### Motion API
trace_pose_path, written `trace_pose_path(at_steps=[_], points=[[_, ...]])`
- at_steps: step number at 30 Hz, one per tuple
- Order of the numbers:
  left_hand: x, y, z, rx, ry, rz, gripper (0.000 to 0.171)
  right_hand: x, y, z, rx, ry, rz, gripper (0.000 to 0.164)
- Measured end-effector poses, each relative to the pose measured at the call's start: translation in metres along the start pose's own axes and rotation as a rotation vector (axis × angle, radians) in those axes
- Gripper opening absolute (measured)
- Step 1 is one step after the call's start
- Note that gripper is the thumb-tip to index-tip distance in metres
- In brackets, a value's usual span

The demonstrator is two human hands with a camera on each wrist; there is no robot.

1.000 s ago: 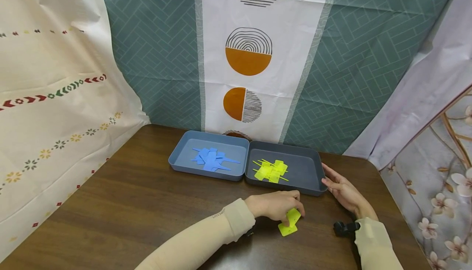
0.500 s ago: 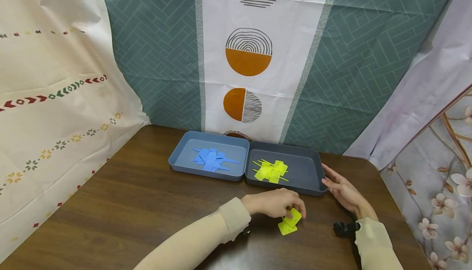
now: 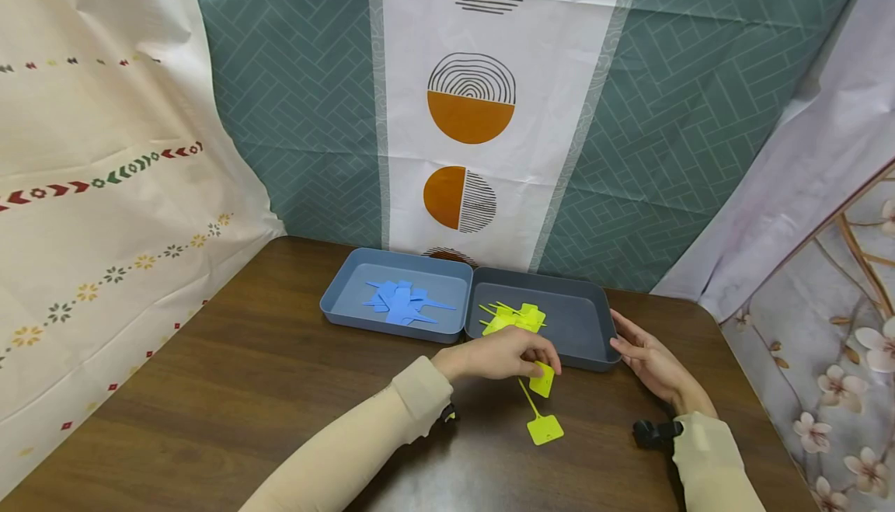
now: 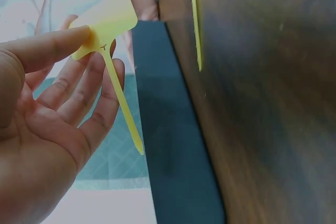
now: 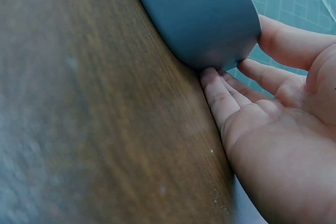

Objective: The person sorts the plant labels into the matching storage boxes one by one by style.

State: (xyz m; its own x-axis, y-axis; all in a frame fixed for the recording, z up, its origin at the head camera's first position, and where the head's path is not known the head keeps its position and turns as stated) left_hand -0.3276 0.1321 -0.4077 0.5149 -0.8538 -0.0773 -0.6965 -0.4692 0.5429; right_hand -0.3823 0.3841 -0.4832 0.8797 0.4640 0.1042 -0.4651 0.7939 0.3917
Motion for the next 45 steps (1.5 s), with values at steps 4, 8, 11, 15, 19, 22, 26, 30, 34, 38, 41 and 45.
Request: trace_pose_path(at_steps=[4,8,11,15,19,22,26,30,34,38,41,45], points=[[0.002,0.01,-0.002,0.004,0.001,-0.021,0.021,0.002,0.001,0.001,-0.01,0.027,0.006,0.07],[0.001,0.019,-0.004,-0.009,-0.008,-0.034,0.021,0.002,0.002,0.001,0.0,0.03,0.004,0.07],[0.0,0.029,-0.005,-0.038,-0.01,-0.06,0.022,0.001,0.002,0.001,-0.013,0.02,0.002,0.07],[-0.004,0.045,-0.007,-0.068,-0.001,-0.097,0.022,-0.001,0.003,0.0,-0.054,0.018,0.005,0.07],[-0.011,0.06,-0.009,-0.101,0.016,-0.105,0.023,0.0,0.004,0.0,-0.033,0.017,0.006,0.069],[-0.015,0.07,-0.012,-0.128,0.028,-0.1,0.024,0.002,0.006,0.0,-0.016,0.021,0.005,0.068],[-0.023,0.08,-0.014,-0.126,0.042,-0.097,0.023,0.003,0.006,0.0,-0.023,0.021,0.004,0.069],[-0.033,0.088,-0.013,-0.093,0.08,-0.094,0.02,0.004,0.007,-0.001,-0.026,0.017,0.003,0.069],[-0.042,0.095,-0.011,-0.037,0.112,-0.094,0.019,0.004,0.006,-0.001,-0.022,0.018,0.003,0.069],[-0.048,0.101,-0.01,0.02,0.127,-0.096,0.02,0.004,0.004,0.002,-0.044,0.025,0.001,0.07],[-0.051,0.105,-0.008,0.023,0.134,-0.096,0.021,0.002,0.002,0.002,-0.063,0.028,-0.002,0.07],[-0.054,0.109,-0.001,-0.02,0.177,-0.103,0.022,0.0,0.0,0.002,-0.071,0.028,-0.008,0.071]])
Point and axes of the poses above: each hand's wrist, its own x-axis away from the middle knuckle, its own y-axis out of the back of the hand, z = x × y, the point moved 7 cm from there along -x, towards the middle knuckle, and after that the axes turned 13 degrees about x, right-handed, at the moved point
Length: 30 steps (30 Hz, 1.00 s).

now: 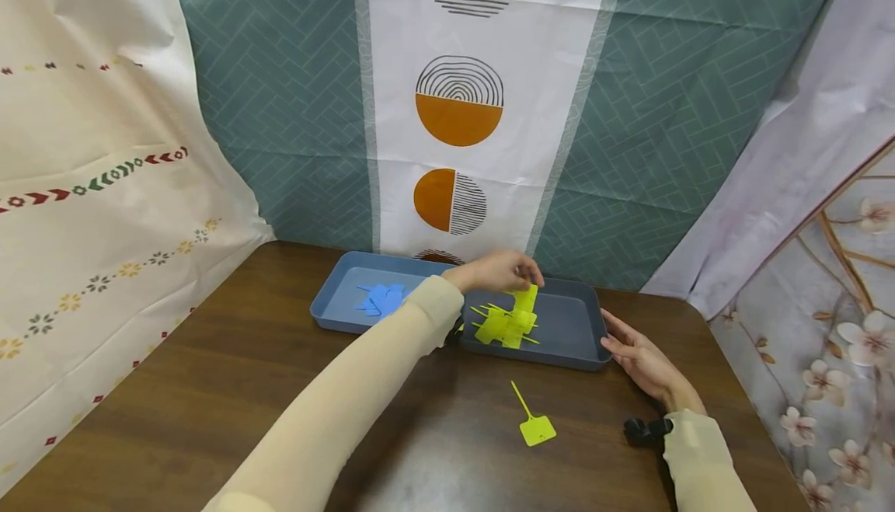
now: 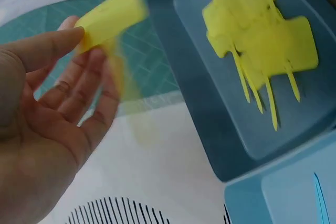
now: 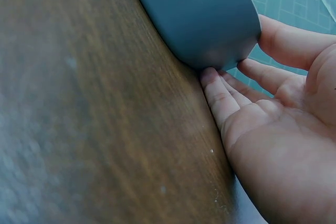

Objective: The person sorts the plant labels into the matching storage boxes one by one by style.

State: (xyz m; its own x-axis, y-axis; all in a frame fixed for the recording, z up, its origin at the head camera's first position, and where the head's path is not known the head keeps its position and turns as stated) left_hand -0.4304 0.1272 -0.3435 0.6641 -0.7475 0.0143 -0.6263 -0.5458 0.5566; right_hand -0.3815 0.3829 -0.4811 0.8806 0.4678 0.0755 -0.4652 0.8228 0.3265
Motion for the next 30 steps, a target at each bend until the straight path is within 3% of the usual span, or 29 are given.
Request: trace_pose_path(at_steps=[5,17,23,30], points=[[0.001,0.003,0.014,-0.032,0.06,-0.021,0.023,-0.001,-0.003,0.001,-0.003,-0.001,-0.003,0.072],[0.004,0.007,0.016,-0.015,0.054,-0.01,0.022,0.0,0.0,0.0,0.019,0.038,0.025,0.068],[0.008,0.0,0.008,-0.047,0.003,0.006,0.022,0.0,0.001,-0.002,0.014,0.042,0.022,0.067],[0.02,-0.022,-0.004,-0.086,-0.078,0.063,0.024,-0.001,0.001,-0.002,0.013,0.03,0.022,0.068]])
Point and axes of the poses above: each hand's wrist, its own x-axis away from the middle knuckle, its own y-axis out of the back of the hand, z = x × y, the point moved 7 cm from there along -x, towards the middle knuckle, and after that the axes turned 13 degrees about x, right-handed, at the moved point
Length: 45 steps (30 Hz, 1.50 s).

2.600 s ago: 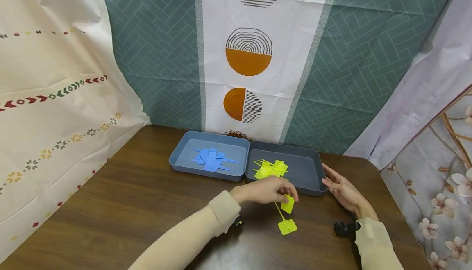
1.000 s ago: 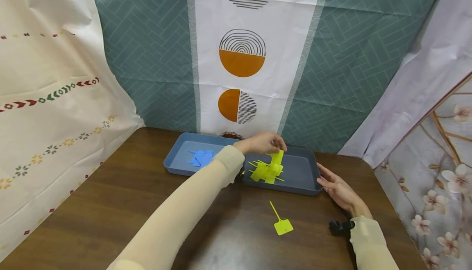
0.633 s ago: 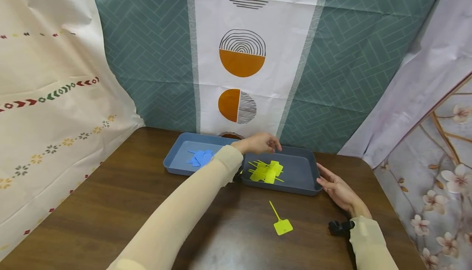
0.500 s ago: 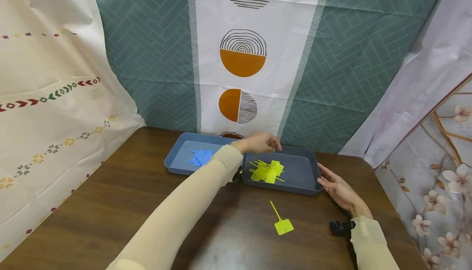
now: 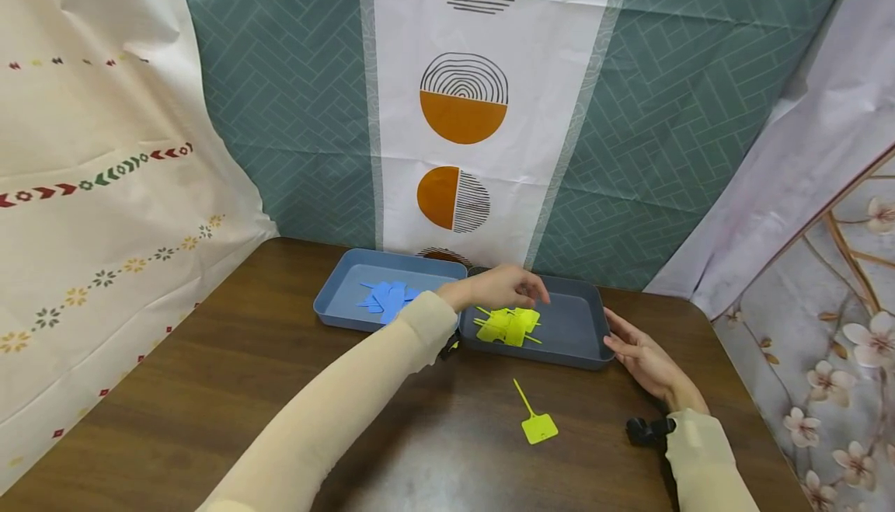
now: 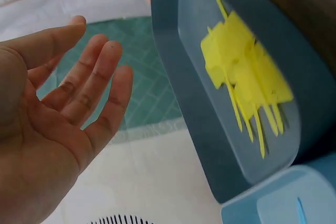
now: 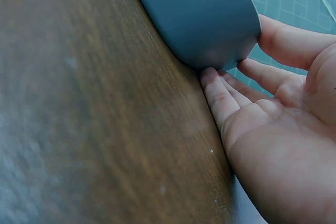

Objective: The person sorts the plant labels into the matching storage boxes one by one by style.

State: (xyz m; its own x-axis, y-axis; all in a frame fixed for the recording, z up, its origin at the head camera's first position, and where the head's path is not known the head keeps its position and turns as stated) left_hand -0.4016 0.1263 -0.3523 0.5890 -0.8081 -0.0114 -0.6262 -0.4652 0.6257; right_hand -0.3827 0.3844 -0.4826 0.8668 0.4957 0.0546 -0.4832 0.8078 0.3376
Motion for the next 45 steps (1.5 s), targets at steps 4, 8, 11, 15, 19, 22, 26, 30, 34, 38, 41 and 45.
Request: trace_pose_path(at_steps=[4,8,11,15,19,22,26,30,34,38,41,45], points=[[0.005,-0.013,-0.004,-0.006,-0.02,0.009,0.024,0.0,-0.001,0.002,0.0,-0.003,0.001,0.068],[0.009,-0.031,-0.01,0.01,-0.055,0.046,0.024,0.0,-0.002,0.003,-0.011,0.015,0.007,0.068],[0.013,-0.05,-0.012,0.0,-0.067,0.118,0.027,-0.001,-0.001,0.003,-0.005,0.017,0.008,0.068],[0.017,-0.074,-0.011,-0.017,-0.047,0.214,0.032,-0.001,0.0,0.001,0.024,-0.012,-0.003,0.069],[0.02,-0.092,-0.009,-0.011,-0.04,0.262,0.035,-0.002,0.001,0.0,0.044,-0.036,-0.014,0.07],[0.023,-0.106,-0.008,-0.019,-0.032,0.299,0.038,-0.002,0.002,0.001,0.045,-0.042,-0.017,0.07],[0.024,-0.124,-0.007,-0.111,-0.023,0.358,0.043,-0.002,0.001,0.002,0.036,-0.03,-0.016,0.07],[0.025,-0.134,-0.005,-0.271,-0.033,0.393,0.047,-0.001,0.001,0.002,0.036,-0.025,-0.014,0.07],[0.025,-0.14,-0.006,-0.298,-0.041,0.42,0.048,-0.001,0.001,0.001,0.036,-0.037,-0.017,0.07],[0.025,-0.146,-0.005,-0.28,-0.036,0.43,0.05,-0.002,0.0,0.001,0.011,-0.043,-0.019,0.071],[0.025,-0.15,-0.002,-0.283,-0.02,0.427,0.052,-0.002,0.0,0.0,-0.012,-0.041,-0.021,0.072],[0.024,-0.154,0.001,-0.277,-0.012,0.419,0.05,-0.001,0.0,-0.001,-0.011,-0.04,-0.023,0.071]])
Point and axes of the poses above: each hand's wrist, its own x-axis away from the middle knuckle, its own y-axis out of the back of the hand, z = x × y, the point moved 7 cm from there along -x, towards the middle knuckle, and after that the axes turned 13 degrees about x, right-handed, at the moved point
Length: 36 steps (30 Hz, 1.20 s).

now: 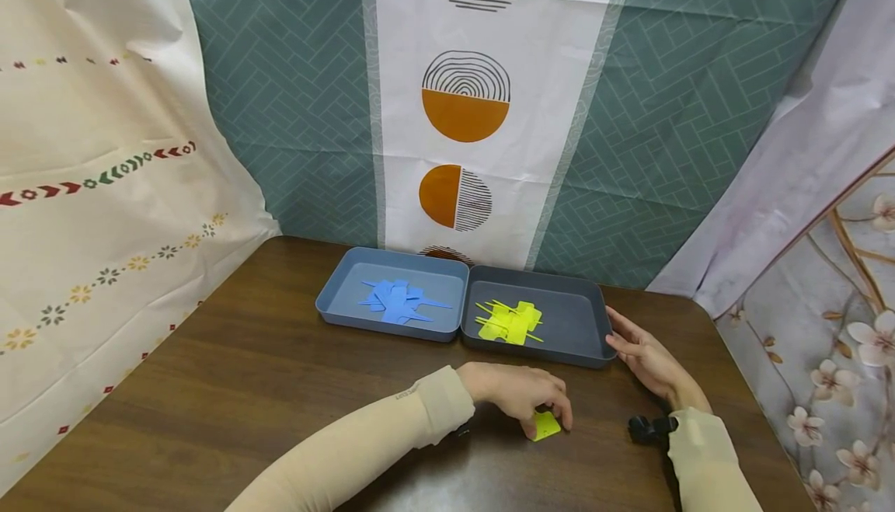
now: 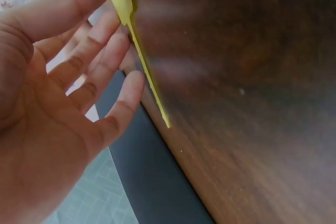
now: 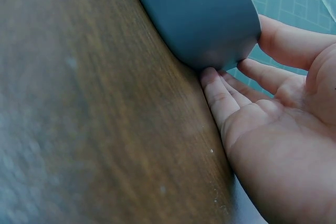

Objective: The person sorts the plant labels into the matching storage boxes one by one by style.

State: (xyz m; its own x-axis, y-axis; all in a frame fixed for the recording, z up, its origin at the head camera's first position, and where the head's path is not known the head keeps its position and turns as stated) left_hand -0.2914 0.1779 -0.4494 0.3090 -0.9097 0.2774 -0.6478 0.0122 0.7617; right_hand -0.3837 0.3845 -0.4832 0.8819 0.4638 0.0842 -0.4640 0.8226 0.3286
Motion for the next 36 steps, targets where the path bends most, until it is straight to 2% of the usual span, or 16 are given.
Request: trace_pose_path(at_steps=[9,17,23,29,32,36], points=[[-0.001,-0.0001,0.0019,-0.024,0.018,-0.012,0.047,0.0016,0.0012,-0.0003,0.047,-0.007,-0.002,0.071],[-0.0032,0.0003,0.0003,0.001,-0.001,0.004,0.044,0.0014,0.0003,-0.0006,0.043,0.012,0.004,0.07],[-0.0053,0.0013,0.0009,-0.014,0.015,0.01,0.044,0.002,0.0008,-0.0004,0.043,-0.003,0.002,0.07],[-0.0082,0.0014,0.0045,-0.027,0.061,0.022,0.042,0.003,-0.0004,0.0,0.038,0.006,0.004,0.07],[-0.0081,0.0021,0.0049,0.005,0.06,0.014,0.043,0.0026,-0.0013,0.0001,0.031,0.023,0.009,0.07],[-0.0064,0.0037,0.0039,0.092,0.005,-0.016,0.042,0.0012,-0.0004,0.0005,0.019,0.038,0.005,0.07]])
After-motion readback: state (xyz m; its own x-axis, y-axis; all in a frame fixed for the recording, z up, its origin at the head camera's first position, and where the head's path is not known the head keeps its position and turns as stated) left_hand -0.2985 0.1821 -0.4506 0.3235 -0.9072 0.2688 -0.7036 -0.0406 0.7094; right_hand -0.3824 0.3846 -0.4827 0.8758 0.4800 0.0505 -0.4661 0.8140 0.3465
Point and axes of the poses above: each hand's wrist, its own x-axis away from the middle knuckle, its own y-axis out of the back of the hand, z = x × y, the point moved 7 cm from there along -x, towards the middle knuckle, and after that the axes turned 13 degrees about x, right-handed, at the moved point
